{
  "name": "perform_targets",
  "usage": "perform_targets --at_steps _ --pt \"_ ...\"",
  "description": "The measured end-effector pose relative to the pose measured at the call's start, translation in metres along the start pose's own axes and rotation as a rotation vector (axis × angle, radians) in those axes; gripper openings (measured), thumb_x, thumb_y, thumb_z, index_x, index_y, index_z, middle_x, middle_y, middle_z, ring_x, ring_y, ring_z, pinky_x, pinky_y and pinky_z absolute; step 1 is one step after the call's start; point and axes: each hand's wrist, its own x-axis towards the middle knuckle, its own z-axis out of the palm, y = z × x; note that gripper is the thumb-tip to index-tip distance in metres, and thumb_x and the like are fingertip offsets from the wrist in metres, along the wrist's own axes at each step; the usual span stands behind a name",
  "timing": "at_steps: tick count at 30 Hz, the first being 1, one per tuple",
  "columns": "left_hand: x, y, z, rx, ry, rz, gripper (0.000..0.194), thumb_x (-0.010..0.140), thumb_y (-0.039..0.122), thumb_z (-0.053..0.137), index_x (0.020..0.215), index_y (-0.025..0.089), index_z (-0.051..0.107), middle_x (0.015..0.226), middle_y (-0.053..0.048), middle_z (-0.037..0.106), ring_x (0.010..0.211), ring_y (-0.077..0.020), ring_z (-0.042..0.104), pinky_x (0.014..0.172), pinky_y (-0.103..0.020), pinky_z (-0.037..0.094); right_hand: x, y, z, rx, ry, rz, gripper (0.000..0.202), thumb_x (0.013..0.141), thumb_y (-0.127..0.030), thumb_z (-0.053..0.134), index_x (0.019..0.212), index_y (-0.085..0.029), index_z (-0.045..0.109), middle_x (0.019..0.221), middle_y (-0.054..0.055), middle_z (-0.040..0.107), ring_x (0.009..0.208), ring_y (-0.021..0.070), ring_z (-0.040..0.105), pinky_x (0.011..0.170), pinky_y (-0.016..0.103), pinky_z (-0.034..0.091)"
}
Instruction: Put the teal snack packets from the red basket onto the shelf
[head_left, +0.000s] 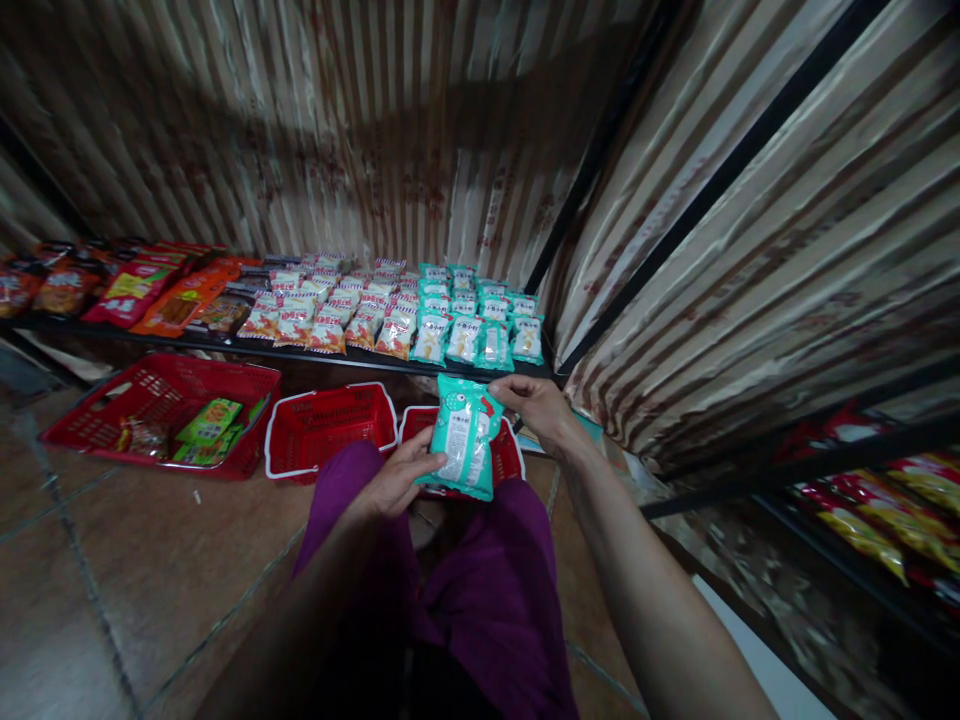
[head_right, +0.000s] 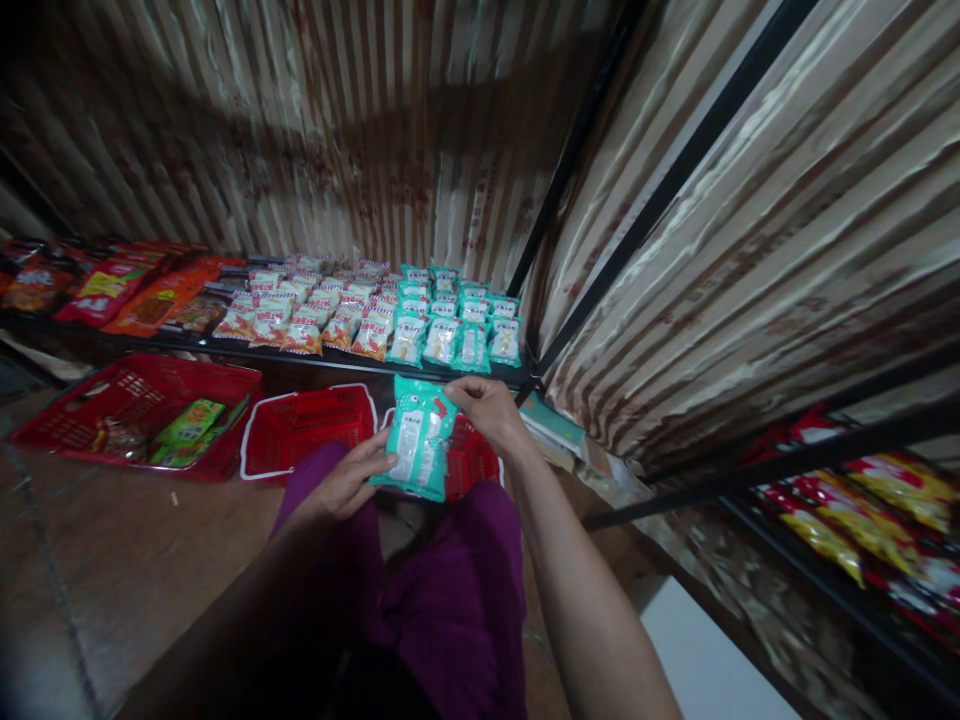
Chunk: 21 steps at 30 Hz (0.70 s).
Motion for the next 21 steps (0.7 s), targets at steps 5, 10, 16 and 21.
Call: perform_targets --at_steps 5,10,16,21 --pt "0.002 -0.001 0.001 -0.037 0.002 -0.004 0.05 0.069 0.029 0.075 0.115 0.019 0.061 0.107 -0.009 0.069 0.097 -0.0239 0.064 0.085 -0.031 0.045 0.006 0.009 0.008 0.077 0.12 0.005 0.04 0.048 -0.051 0.078 0.066 -0.017 0.068 0.053 -0.005 0.055 0.05 0.0084 0.041 0.05 0.024 0.033" --pt "0.006 -0.001 0.002 -0.053 0.024 0.022 0.055 0.067 0.031 0.076 0.118 0.018 0.059 0.107 -0.009 0.068 0.099 -0.025 0.064 0.084 -0.032 0.046 -0.004 0.022 0.016 0.182 0.166 0.003 0.053 0.057 -0.058 0.073 0.093 -0.02 0.068 0.072 -0.002 0.063 0.06 0.0103 0.05 0.054 0.023 0.039" --pt "0.008 -0.002 0.002 -0.049 0.038 0.041 0.05 0.067 0.032 0.076 0.114 0.02 0.061 0.111 -0.008 0.067 0.103 -0.0258 0.061 0.082 -0.03 0.047 -0.02 0.028 0.027 0.2 0.065 0.069 0.045 0.057 -0.057 0.074 0.079 -0.019 0.067 0.068 -0.003 0.062 0.056 0.0086 0.048 0.05 0.021 0.036" --pt "0.007 -0.003 0.004 -0.063 -0.011 0.04 0.049 0.074 0.036 0.071 0.119 0.022 0.058 0.115 -0.008 0.065 0.104 -0.0246 0.061 0.081 -0.03 0.048 -0.012 0.031 0.032 0.194 0.129 0.068 0.045 0.053 -0.059 0.075 0.069 -0.018 0.063 0.058 -0.005 0.057 0.052 0.009 0.046 0.048 0.022 0.034"
